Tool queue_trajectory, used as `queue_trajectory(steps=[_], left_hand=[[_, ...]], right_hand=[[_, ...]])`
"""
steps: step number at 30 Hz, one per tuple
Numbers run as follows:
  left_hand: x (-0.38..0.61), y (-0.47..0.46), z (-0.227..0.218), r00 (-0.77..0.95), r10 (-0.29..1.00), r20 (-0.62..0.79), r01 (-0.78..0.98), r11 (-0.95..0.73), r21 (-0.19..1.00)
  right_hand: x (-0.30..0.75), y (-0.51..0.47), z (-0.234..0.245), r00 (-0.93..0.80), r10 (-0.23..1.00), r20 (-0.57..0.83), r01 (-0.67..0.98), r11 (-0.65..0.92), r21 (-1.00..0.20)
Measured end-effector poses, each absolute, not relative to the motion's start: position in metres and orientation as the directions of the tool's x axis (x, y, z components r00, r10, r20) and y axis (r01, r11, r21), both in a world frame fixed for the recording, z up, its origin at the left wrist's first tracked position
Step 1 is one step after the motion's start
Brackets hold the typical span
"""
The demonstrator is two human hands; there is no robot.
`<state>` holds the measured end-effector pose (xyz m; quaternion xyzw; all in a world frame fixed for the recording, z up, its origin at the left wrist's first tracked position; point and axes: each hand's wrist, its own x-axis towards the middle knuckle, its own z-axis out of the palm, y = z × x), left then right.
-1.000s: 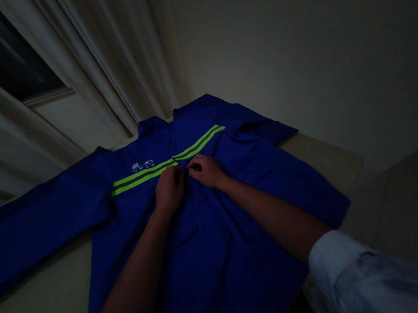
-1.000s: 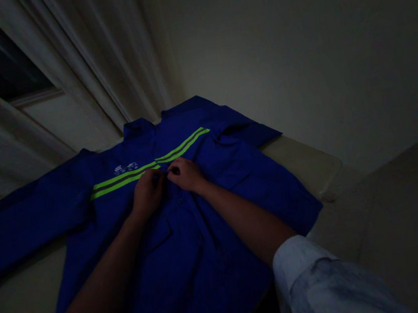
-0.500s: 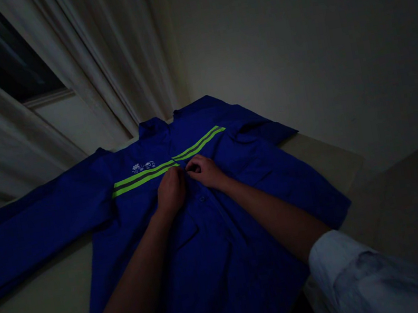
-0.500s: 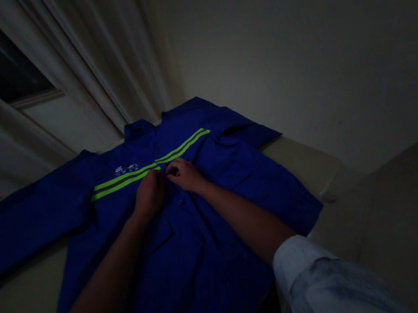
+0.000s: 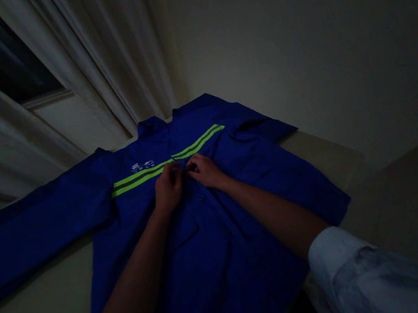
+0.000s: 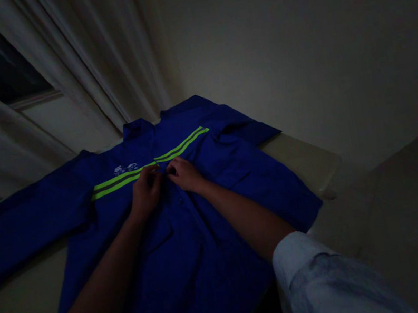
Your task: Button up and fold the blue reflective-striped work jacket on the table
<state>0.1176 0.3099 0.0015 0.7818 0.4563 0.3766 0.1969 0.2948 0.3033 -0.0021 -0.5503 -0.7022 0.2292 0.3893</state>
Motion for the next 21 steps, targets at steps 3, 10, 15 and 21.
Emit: queue_trajectory(steps=[3,10,15,21], left_hand=[[0.119,0.311,0.001,0.307,0.859,0.410,0.542,-0.512,0.667],[0.117,0.313,-0.004,0.278,0.878,0.390,0.573,-0.477,0.666],[0.119,0.312,-0.002,0.294,0.861,0.415,0.670,-0.495,0.553],[0.116,0.314,-0.001,0.345,0.851,0.397,0.648,-0.522,0.555]], right_hand=[[0.294,0.301,-0.001,-0.091,0.947,0.308,0.634,0.294,-0.716],[0.290,0.291,0.004,-0.116,0.946,0.302,0.751,0.282,-0.596],[0.288,0.288,0.006,-0.094,0.949,0.300,0.775,0.259,-0.576],[0.293,0.298,0.000,-0.074,0.940,0.333,0.622,0.304,-0.721]])
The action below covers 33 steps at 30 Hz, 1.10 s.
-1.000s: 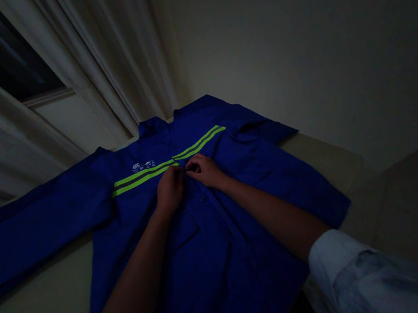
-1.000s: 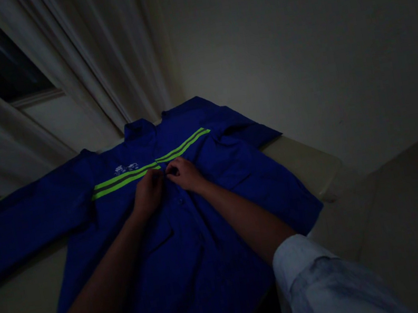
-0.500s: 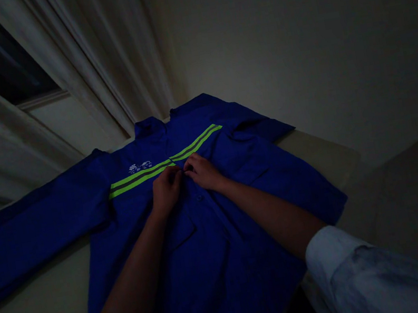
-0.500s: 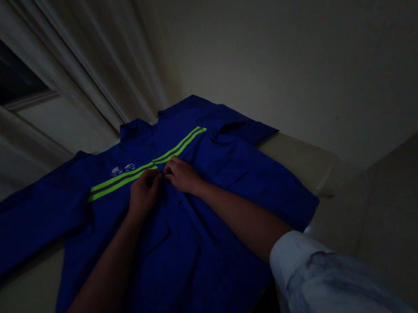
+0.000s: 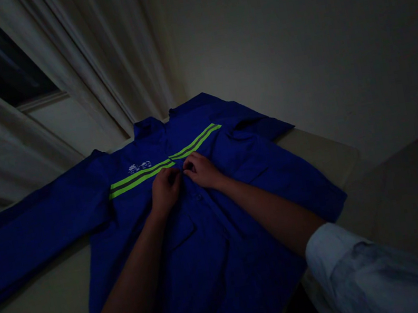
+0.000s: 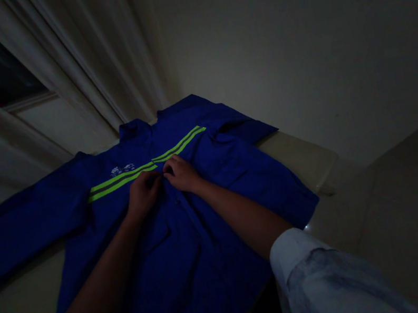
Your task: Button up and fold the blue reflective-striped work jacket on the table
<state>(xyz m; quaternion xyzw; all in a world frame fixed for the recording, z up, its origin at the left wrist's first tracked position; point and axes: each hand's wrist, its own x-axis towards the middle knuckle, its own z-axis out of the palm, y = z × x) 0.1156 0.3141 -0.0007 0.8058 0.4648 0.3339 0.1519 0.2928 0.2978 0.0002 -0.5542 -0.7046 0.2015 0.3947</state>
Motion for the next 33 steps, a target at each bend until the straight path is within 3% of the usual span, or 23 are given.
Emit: queue_trajectory(steps=[9,21,33], left_hand=[[0.114,0.317,-0.011,0.323,0.876,0.358,0.636,-0.481,0.604],[0.110,0.335,-0.008,0.376,0.904,0.203,0.475,-0.375,0.796],[0.117,0.330,-0.010,0.334,0.921,0.203,0.508,-0.357,0.784]], right_hand=[[0.297,0.307,-0.009,-0.100,0.925,0.367,0.476,0.368,-0.799],[0.290,0.293,-0.001,-0.109,0.904,0.414,0.729,0.356,-0.585],[0.290,0.289,0.005,-0.104,0.924,0.369,0.774,0.308,-0.553]])
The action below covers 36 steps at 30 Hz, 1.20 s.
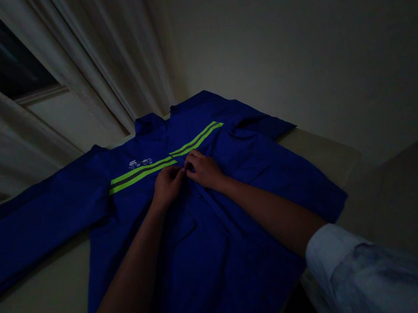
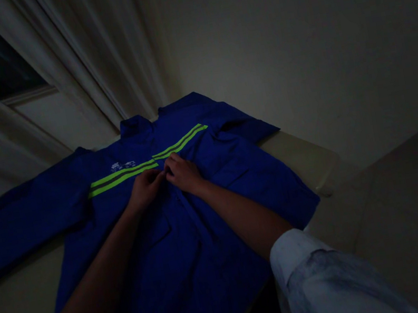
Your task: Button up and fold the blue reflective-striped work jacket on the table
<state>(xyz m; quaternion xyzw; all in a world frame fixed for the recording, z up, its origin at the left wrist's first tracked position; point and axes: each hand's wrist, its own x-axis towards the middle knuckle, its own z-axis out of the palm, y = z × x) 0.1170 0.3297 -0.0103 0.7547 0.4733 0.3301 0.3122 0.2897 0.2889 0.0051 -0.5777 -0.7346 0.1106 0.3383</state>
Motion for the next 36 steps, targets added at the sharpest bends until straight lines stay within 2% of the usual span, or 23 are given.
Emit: queue_trajectory(steps=[13,21,27,31,33,36], left_hand=[[0.111,0.338,-0.010,0.396,0.912,0.108,0.440,-0.292,0.849],[0.112,0.338,-0.014,0.375,0.919,0.120,0.465,-0.298,0.833],[0.115,0.333,-0.015,0.320,0.925,0.204,0.521,-0.352,0.778],[0.115,0.324,-0.010,0.251,0.897,0.364,0.535,-0.442,0.720],[0.115,0.320,-0.007,0.277,0.860,0.429,0.549,-0.508,0.663],[0.117,0.316,-0.004,0.344,0.832,0.435,0.618,-0.550,0.562]], right_hand=[[0.289,0.289,0.003,-0.128,0.929,0.347,0.793,0.306,-0.527],[0.293,0.296,0.000,-0.102,0.933,0.344,0.712,0.310,-0.630],[0.294,0.299,-0.001,-0.097,0.937,0.336,0.663,0.312,-0.681],[0.296,0.301,-0.003,-0.095,0.932,0.350,0.643,0.326,-0.693],[0.297,0.302,-0.004,-0.099,0.932,0.349,0.637,0.328,-0.697],[0.297,0.302,-0.004,-0.102,0.935,0.340,0.651,0.321,-0.688]])
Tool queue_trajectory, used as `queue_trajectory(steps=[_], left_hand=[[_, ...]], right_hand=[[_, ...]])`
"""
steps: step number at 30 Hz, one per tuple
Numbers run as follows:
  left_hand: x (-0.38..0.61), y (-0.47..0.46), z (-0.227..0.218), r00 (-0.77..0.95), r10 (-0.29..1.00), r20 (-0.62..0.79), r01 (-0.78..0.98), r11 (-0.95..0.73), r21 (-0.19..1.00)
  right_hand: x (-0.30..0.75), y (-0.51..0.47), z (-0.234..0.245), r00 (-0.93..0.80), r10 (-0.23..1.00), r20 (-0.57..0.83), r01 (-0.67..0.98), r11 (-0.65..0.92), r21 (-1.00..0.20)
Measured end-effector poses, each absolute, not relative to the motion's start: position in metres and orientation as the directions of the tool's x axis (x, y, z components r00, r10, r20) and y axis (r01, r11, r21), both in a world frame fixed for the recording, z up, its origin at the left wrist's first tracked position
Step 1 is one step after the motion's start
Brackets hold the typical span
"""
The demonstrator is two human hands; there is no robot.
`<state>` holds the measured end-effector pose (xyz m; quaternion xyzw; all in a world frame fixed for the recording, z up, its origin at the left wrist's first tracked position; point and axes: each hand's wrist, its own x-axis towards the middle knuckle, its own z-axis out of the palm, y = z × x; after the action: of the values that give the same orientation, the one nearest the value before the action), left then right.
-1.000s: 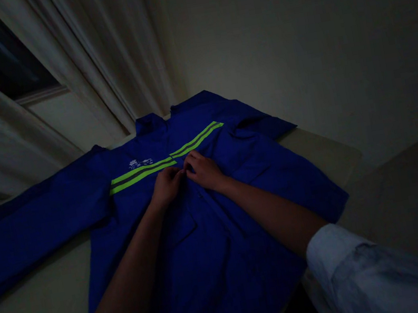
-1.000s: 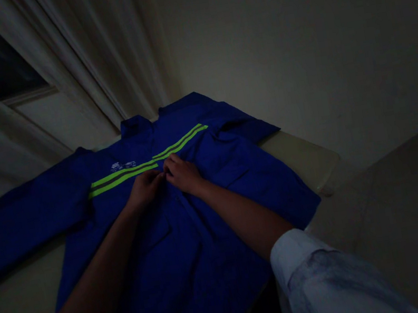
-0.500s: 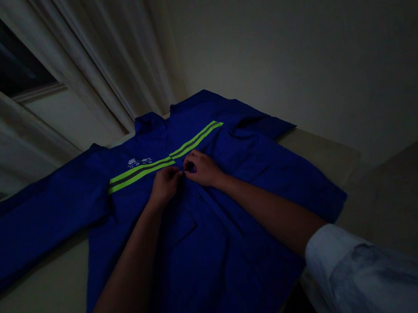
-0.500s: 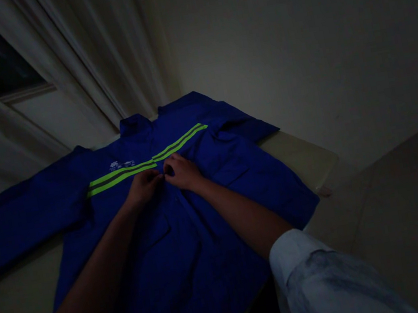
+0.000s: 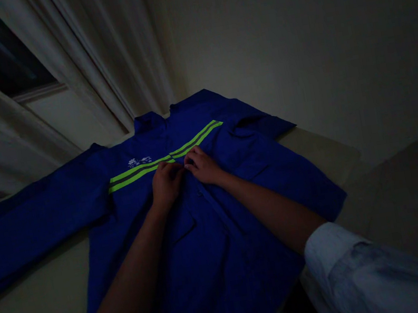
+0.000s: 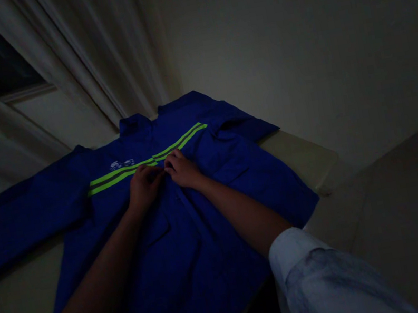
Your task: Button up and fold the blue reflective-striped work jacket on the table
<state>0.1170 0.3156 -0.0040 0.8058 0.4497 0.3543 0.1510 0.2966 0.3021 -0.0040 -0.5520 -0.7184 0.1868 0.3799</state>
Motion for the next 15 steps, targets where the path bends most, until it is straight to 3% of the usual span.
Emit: queue_trajectory(steps=[5,8,10,15], left_hand=[[0.1231,0.3082,-0.0031,0.325,0.850,0.414,0.804,-0.479,0.352],[0.1247,0.3064,-0.0036,0.276,0.878,0.390,0.861,-0.406,0.305],[0.1240,0.3077,-0.0043,0.273,0.892,0.360,0.858,-0.395,0.328],[0.1174,0.3159,-0.0079,0.306,0.897,0.320,0.725,-0.437,0.532]], right_hand=[[0.2940,0.2994,-0.0022,-0.127,0.946,0.298,0.713,0.296,-0.636],[0.2930,0.2993,-0.0030,-0.137,0.943,0.304,0.724,0.305,-0.619],[0.2931,0.3008,-0.0047,-0.138,0.939,0.316,0.714,0.315,-0.625],[0.2943,0.3066,-0.0080,-0.131,0.920,0.369,0.631,0.365,-0.685]])
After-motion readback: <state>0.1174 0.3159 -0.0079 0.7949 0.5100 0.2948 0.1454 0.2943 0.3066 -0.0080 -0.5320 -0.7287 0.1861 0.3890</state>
